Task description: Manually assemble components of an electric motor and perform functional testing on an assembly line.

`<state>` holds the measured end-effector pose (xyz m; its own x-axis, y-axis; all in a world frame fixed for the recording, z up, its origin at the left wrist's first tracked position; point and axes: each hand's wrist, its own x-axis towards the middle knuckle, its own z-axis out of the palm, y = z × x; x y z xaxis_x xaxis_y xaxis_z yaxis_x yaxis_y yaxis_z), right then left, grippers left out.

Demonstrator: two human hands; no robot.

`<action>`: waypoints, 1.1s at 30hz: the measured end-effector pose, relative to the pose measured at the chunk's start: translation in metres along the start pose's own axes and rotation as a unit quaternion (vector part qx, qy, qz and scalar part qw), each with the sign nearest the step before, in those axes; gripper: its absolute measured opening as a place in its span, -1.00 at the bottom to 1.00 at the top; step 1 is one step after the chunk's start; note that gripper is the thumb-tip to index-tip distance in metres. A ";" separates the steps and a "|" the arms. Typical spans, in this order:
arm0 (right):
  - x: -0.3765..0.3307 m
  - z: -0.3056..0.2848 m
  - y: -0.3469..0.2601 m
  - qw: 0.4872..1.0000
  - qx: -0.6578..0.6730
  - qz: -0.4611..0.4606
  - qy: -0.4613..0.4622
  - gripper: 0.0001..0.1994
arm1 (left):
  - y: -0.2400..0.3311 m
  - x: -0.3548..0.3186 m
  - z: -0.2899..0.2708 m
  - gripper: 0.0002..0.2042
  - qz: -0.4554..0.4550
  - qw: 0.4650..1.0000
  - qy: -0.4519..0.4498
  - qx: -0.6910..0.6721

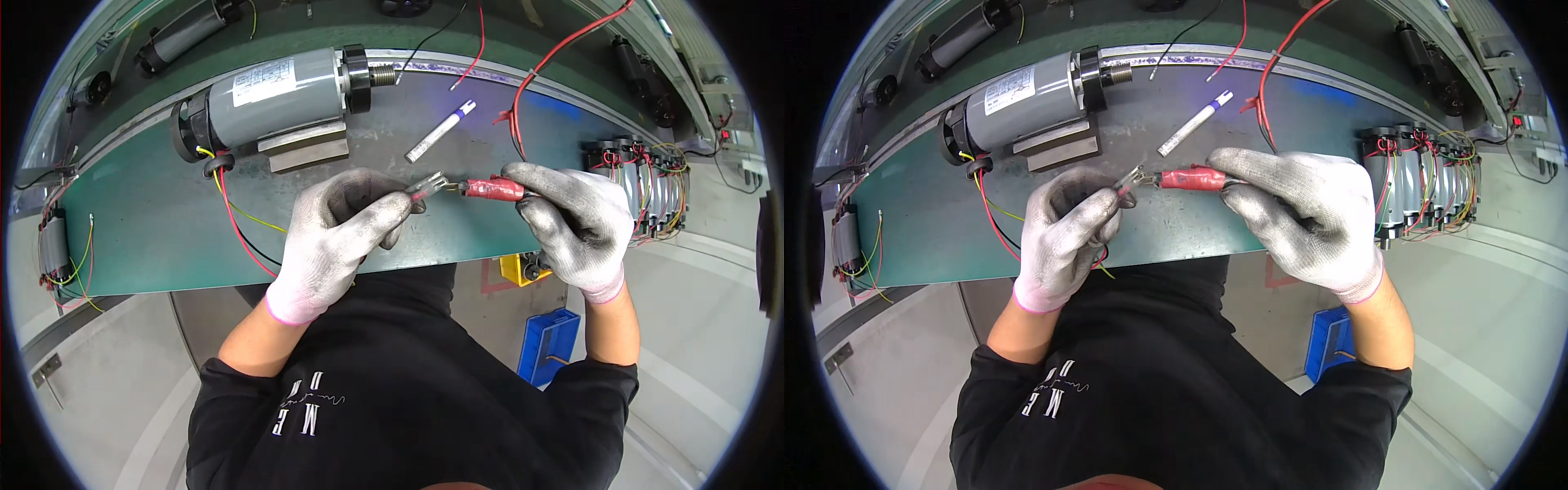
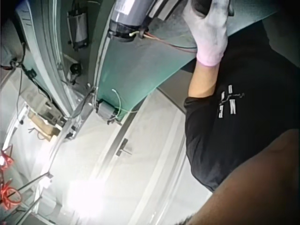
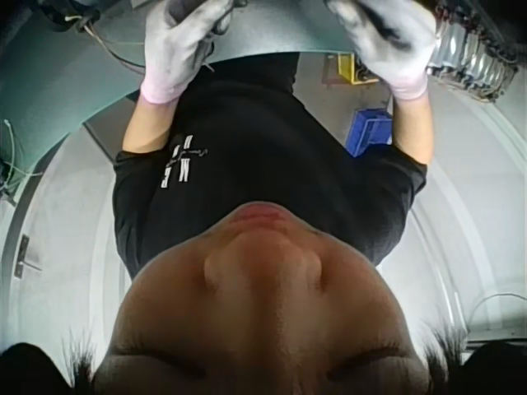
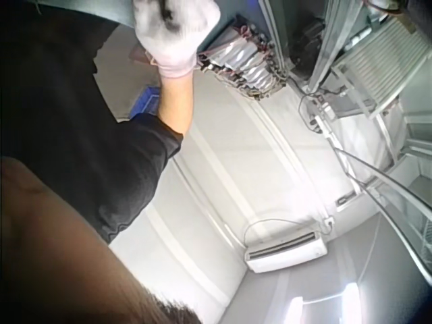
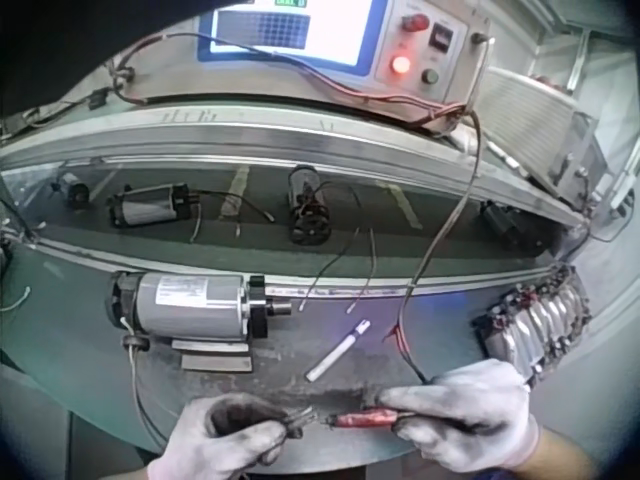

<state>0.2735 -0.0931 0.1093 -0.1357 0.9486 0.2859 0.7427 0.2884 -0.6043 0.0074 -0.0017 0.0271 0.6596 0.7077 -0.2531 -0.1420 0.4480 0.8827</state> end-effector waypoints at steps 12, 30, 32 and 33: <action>0.005 -0.005 0.001 0.996 -0.042 -0.079 -0.026 -0.67 | 0.003 -0.009 -0.003 -0.78 -0.030 0.998 -0.023 -0.042; -0.008 -0.007 0.004 0.984 -0.036 -0.132 -0.114 -0.59 | 0.004 -0.007 0.008 -0.81 -0.027 0.998 -0.015 0.047; -0.010 -0.006 -0.010 0.991 -0.071 -0.089 -0.075 -0.57 | 0.003 -0.008 0.008 -0.82 -0.018 0.998 -0.013 0.065; -0.010 -0.004 -0.014 0.992 -0.089 -0.067 -0.055 -0.56 | 0.002 -0.009 0.008 -0.83 -0.007 0.996 -0.011 0.083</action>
<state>0.2674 -0.1071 0.1176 -0.3055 0.9143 0.2661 0.8155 0.3955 -0.4225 0.0069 -0.0118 0.0349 0.6772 0.6887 -0.2590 -0.0092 0.3598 0.9330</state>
